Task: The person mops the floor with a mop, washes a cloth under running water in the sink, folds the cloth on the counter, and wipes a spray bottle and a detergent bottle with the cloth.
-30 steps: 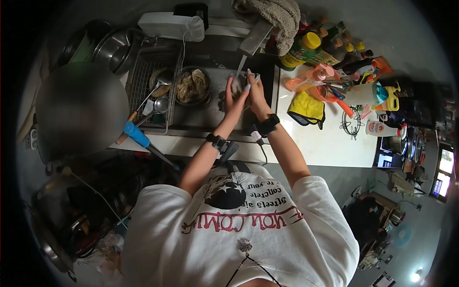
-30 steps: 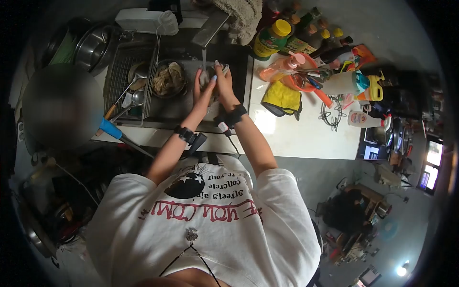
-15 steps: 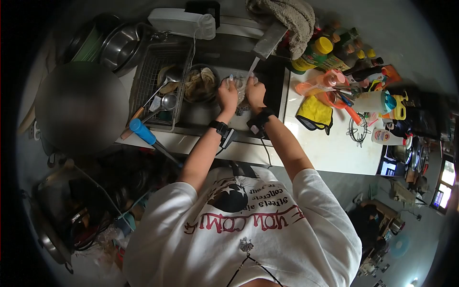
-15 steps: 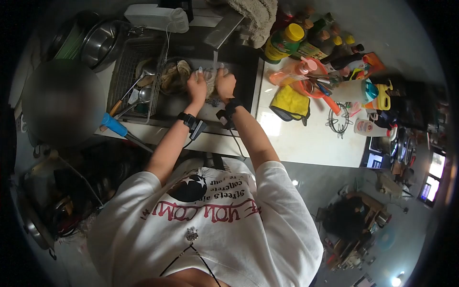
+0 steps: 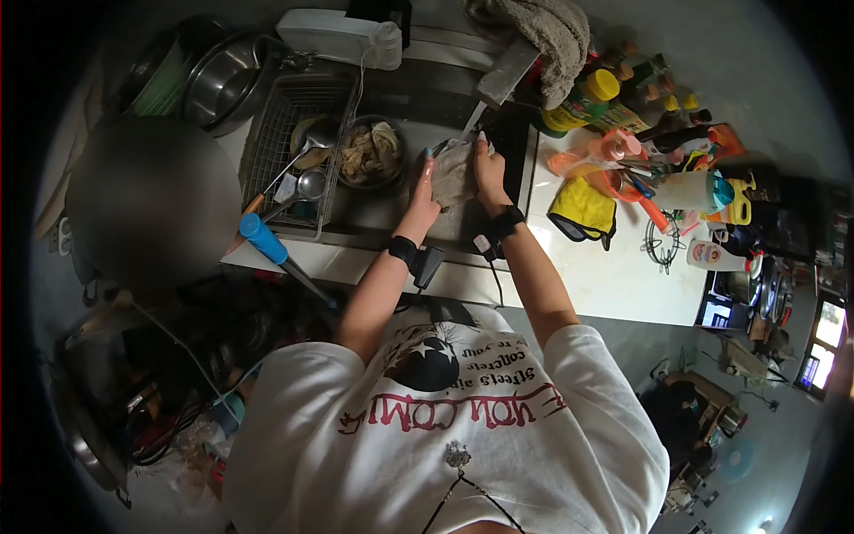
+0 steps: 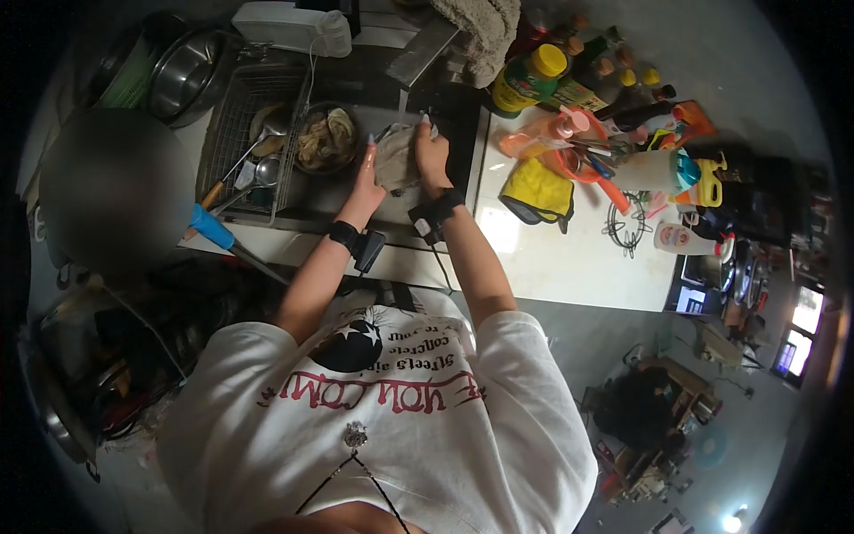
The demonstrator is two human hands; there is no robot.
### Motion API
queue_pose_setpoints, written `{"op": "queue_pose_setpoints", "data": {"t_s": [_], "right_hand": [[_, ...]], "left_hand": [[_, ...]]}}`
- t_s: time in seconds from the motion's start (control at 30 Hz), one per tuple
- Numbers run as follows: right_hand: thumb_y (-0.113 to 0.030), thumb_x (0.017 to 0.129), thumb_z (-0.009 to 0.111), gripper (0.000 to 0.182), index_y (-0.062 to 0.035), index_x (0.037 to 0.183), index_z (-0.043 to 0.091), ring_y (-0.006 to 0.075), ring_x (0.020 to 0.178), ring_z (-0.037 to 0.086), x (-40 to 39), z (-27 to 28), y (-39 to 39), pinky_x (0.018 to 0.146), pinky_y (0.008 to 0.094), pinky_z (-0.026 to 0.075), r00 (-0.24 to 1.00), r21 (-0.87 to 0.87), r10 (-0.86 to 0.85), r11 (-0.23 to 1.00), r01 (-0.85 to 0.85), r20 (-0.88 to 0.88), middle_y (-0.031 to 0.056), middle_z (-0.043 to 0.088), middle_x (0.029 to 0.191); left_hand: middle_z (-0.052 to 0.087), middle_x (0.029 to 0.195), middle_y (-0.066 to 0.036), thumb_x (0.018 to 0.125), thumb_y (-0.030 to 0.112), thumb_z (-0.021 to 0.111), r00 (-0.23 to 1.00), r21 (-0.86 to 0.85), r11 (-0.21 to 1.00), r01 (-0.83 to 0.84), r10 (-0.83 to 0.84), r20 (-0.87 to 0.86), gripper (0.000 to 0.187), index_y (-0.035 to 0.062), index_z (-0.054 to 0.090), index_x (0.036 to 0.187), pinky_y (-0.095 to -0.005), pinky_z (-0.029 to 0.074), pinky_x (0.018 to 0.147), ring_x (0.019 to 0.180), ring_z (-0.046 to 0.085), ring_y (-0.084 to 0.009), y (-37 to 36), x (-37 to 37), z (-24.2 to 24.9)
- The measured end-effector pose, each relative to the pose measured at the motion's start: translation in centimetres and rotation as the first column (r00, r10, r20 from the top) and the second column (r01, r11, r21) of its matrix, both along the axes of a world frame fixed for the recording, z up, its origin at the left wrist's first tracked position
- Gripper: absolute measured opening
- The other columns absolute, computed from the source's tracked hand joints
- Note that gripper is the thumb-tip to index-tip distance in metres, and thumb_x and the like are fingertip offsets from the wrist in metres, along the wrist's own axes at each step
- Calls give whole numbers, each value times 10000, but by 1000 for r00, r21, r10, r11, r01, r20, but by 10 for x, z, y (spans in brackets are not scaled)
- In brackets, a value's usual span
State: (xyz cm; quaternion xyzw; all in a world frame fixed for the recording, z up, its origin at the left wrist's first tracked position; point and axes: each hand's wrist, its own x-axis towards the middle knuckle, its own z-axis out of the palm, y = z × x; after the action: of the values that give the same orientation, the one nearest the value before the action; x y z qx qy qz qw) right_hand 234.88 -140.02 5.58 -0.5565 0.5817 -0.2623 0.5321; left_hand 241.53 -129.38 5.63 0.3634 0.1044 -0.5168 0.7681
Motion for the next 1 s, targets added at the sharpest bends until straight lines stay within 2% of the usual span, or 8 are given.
{"op": "queue_pose_setpoints", "data": {"t_s": [0.07,0.13,0.2,0.33,0.43,0.7,0.77,1.0], "right_hand": [[-413,830,496,503,63,983,548,153,796,528,-2,-11,-3,681,282,411,998,-9,22,1000,-22,55,106,588,872],[-430,829,498,537,61,1044,528,148,847,519,-2,-5,-1,723,264,403,993,-16,43,999,-42,112,108,579,942],[-450,826,494,585,69,1096,495,144,911,496,-1,2,0,792,244,381,975,148,184,968,-201,123,114,556,1016],[-522,783,471,664,116,943,564,297,869,592,16,-18,4,760,340,435,984,152,162,977,-149,-73,224,608,865],[-525,805,443,716,180,877,548,302,820,603,24,-31,11,701,346,448,985,144,167,977,-158,-54,235,607,817],[-361,877,397,477,40,1125,473,221,757,604,20,-20,21,659,333,479,944,415,20,895,-164,330,141,599,901],[-306,900,343,402,-1,1129,469,213,806,600,14,-20,18,691,325,486,883,656,-66,696,-293,464,111,585,977],[-359,903,297,433,-28,1114,479,224,926,567,-2,-7,20,780,345,469,835,664,-190,705,-250,517,118,558,1055]], "left_hand": [[471,1216,-69,803,244,607,884,70,989,-133,87,458,470,97,435,1215,-307,331,946,1124,426,-168,-7,-5,-2],[498,1187,-67,766,93,627,861,82,989,-124,66,505,440,82,474,1179,-267,340,926,1103,437,-137,-13,1,5],[528,1153,-68,773,83,597,471,139,989,-47,-101,876,393,67,502,1154,-264,355,906,1066,476,-142,-18,7,12],[621,962,-94,791,102,566,257,138,984,-113,-105,961,263,35,578,1044,-276,422,807,915,568,-156,-27,14,22],[636,876,-113,804,116,555,230,205,957,-203,-157,960,212,11,602,982,-275,442,734,829,585,-149,-29,15,26],[634,789,-71,817,151,571,387,152,976,-158,-81,919,199,-34,607,880,-239,433,650,697,555,-96,-38,23,15],[627,763,-40,820,158,574,465,43,991,-129,22,885,198,-35,608,852,-233,427,628,673,541,-88,-42,22,18],[586,743,12,836,192,566,759,179,975,-132,-17,650,168,37,629,851,-220,385,600,664,489,-66,-48,20,24]]}}
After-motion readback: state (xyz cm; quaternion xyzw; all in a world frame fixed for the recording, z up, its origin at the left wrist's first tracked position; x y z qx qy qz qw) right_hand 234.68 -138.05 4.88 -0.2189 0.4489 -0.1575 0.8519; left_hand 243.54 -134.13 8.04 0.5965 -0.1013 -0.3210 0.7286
